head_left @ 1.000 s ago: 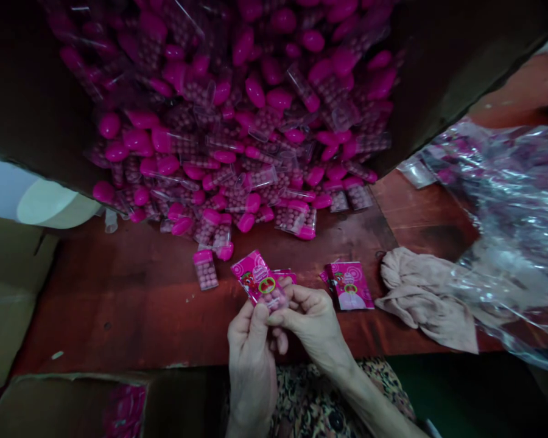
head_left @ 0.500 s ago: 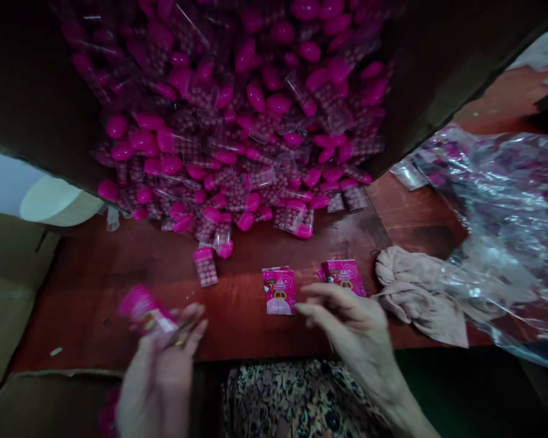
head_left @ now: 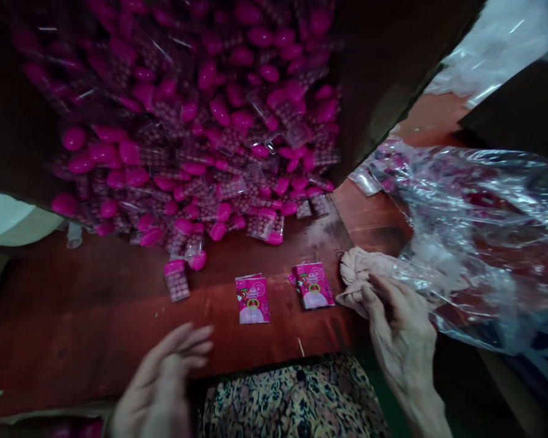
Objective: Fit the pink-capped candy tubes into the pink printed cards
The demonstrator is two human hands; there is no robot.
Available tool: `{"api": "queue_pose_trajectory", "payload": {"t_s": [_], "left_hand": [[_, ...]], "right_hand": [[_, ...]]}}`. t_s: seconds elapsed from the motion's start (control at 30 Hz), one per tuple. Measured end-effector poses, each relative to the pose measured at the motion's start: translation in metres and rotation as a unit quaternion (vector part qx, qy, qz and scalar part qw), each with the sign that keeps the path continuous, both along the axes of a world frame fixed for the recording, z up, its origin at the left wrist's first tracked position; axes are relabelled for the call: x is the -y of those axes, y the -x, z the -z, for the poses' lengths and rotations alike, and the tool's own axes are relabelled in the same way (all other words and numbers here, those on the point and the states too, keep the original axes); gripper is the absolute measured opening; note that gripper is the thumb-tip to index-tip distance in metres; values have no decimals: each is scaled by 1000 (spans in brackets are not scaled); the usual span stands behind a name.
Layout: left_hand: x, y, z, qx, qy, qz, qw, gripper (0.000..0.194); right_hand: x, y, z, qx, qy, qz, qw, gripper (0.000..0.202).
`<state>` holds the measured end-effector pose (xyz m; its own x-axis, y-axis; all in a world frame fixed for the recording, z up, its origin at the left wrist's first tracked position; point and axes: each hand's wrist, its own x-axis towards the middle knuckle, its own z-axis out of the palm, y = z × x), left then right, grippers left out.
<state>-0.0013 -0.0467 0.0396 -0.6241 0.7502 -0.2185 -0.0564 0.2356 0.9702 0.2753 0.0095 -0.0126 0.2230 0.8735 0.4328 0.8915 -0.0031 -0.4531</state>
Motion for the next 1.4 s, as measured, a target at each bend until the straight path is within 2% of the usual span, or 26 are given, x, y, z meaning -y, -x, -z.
{"api": "queue_pose_trajectory", "payload": {"t_s": [0.03, 0.07, 0.1, 0.13, 0.2, 0.23, 0.27, 0.3, 0.33, 0.47, 0.57, 0.63, 0.7, 0.77, 0.8, 0.83, 0.9, 0.97, 1.0, 1.07, 1.17, 1.27, 1.4], "left_hand": [[-16, -29, -3, -21, -3, 88, 996, 18], [-30, -58, -5, -58, -25, 200, 978, 19], [-43, -87, -6, -113, -65, 320, 938, 22], [-53, -115, -5, -186, -103, 423, 881, 30], [-68, -161, 2, -354, -140, 510, 772, 39], [-72, -178, 9, -428, -145, 525, 721, 35], [-74, -192, 16, -487, -126, 514, 694, 32], [-75, -201, 22, -502, -115, 510, 689, 30], [-75, -207, 29, -509, -107, 500, 692, 29], [-80, -208, 42, -417, -140, 484, 756, 27], [-89, -194, 40, -378, -156, 497, 765, 17], [-93, -177, 34, -356, -160, 506, 769, 16], [-92, -151, 26, -315, -142, 489, 801, 24], [-87, -118, 18, -218, -61, 414, 882, 24], [-83, -101, 15, -173, -25, 375, 910, 28], [-79, -83, 13, -136, 8, 324, 936, 30], [-70, -52, 13, -94, 41, 231, 968, 32], [-62, -30, 16, -92, 43, 178, 979, 32], [-58, -23, 18, -96, 44, 160, 982, 31], [-52, -15, 24, -102, 50, 146, 983, 30], [-47, -16, 33, -108, 62, 157, 980, 29], [-46, -21, 38, -123, 68, 173, 975, 26], [-49, -23, 35, -135, 55, 158, 976, 24]], "right_hand": [[1, -1, 0, -2, -1, 5, 1000, 38], [2, -2, 1, -1, -1, 6, 1000, 38], [3, -5, 3, -1, 0, 4, 1000, 36], [5, -7, 5, -5, -3, -1, 1000, 35], [6, -12, 11, -28, -21, -8, 999, 32], [6, -14, 14, -42, -32, -7, 999, 31], [6, -15, 18, -54, -41, -3, 998, 31], [5, -16, 21, -63, -47, 2, 997, 31], [4, -16, 23, -66, -50, 9, 997, 32], [-4, -19, 28, -67, -50, 37, 996, 32], [-7, -21, 25, -76, -54, 44, 995, 34], [-6, -18, 17, -93, -54, 47, 993, 31], [-3, -8, 5, -97, -75, 66, 990, 25], [0, 13, -9, -72, -123, 76, 987, 18], [0, 27, -15, -69, -145, 44, 986, 13], [0, 42, -19, -78, -133, -22, 988, 12], [-3, 74, -20, -118, -91, -159, 976, 12], [-7, 101, -13, -112, 5, -259, 959, 7], [-10, 111, -8, -89, 40, -274, 957, 5], [-13, 123, 2, -71, 61, -279, 956, 6], [-15, 127, 12, -63, 54, -271, 959, 14], [-15, 126, 13, -61, 45, -266, 961, 21], [-15, 124, 9, -76, 29, -263, 961, 24]]}}
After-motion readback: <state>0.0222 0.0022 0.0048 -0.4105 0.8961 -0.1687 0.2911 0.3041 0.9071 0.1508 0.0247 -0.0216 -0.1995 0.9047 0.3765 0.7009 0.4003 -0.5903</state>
